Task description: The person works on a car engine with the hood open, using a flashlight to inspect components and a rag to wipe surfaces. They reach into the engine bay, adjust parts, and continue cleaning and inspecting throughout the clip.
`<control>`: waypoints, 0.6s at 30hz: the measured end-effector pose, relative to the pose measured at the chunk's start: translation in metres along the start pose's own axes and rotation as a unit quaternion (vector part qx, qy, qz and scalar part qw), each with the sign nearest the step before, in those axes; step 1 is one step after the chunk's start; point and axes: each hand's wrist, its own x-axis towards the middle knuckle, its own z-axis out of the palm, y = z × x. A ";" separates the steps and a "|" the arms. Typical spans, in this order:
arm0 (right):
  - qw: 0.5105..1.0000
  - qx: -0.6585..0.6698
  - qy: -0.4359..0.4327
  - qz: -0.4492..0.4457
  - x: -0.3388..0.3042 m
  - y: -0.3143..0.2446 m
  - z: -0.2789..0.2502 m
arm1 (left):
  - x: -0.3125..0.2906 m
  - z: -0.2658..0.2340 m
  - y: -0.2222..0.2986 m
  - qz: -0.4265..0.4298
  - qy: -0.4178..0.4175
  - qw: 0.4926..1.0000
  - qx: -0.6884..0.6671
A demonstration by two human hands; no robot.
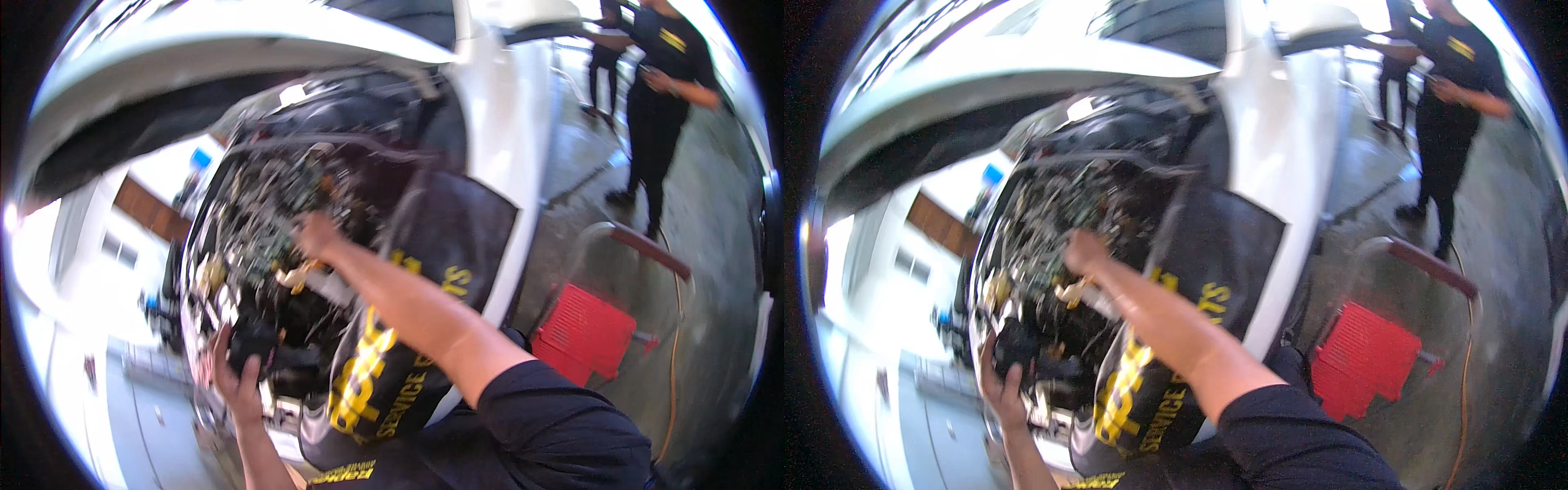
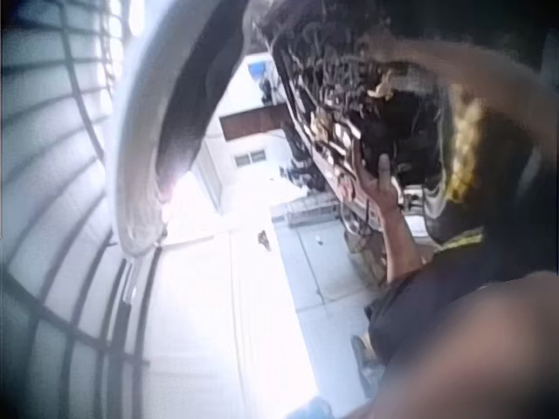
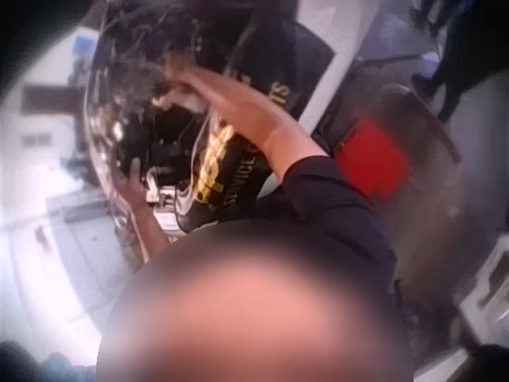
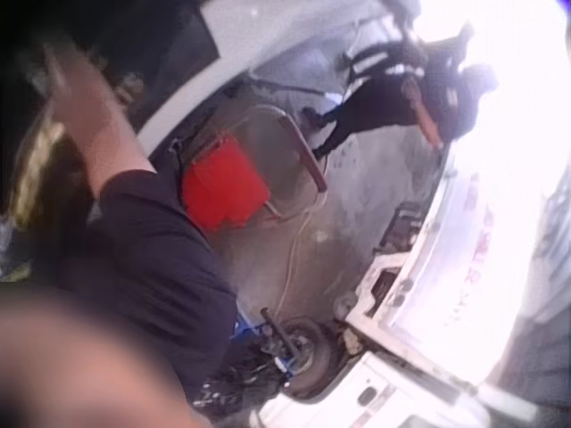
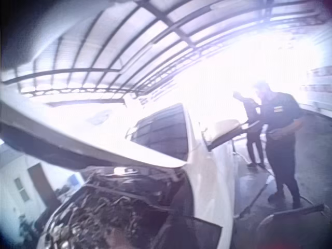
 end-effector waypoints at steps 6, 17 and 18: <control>1.000 0.020 0.006 -0.022 -0.001 0.010 -0.013 | -0.024 -0.026 -0.024 -0.031 0.030 0.999 -0.026; 0.971 0.161 -0.064 0.166 -0.014 -0.004 -0.030 | -0.039 -0.051 -0.091 -0.061 0.024 0.994 -0.083; 0.957 0.198 -0.082 0.198 -0.017 -0.012 -0.033 | -0.040 -0.052 -0.099 -0.070 0.022 0.993 -0.089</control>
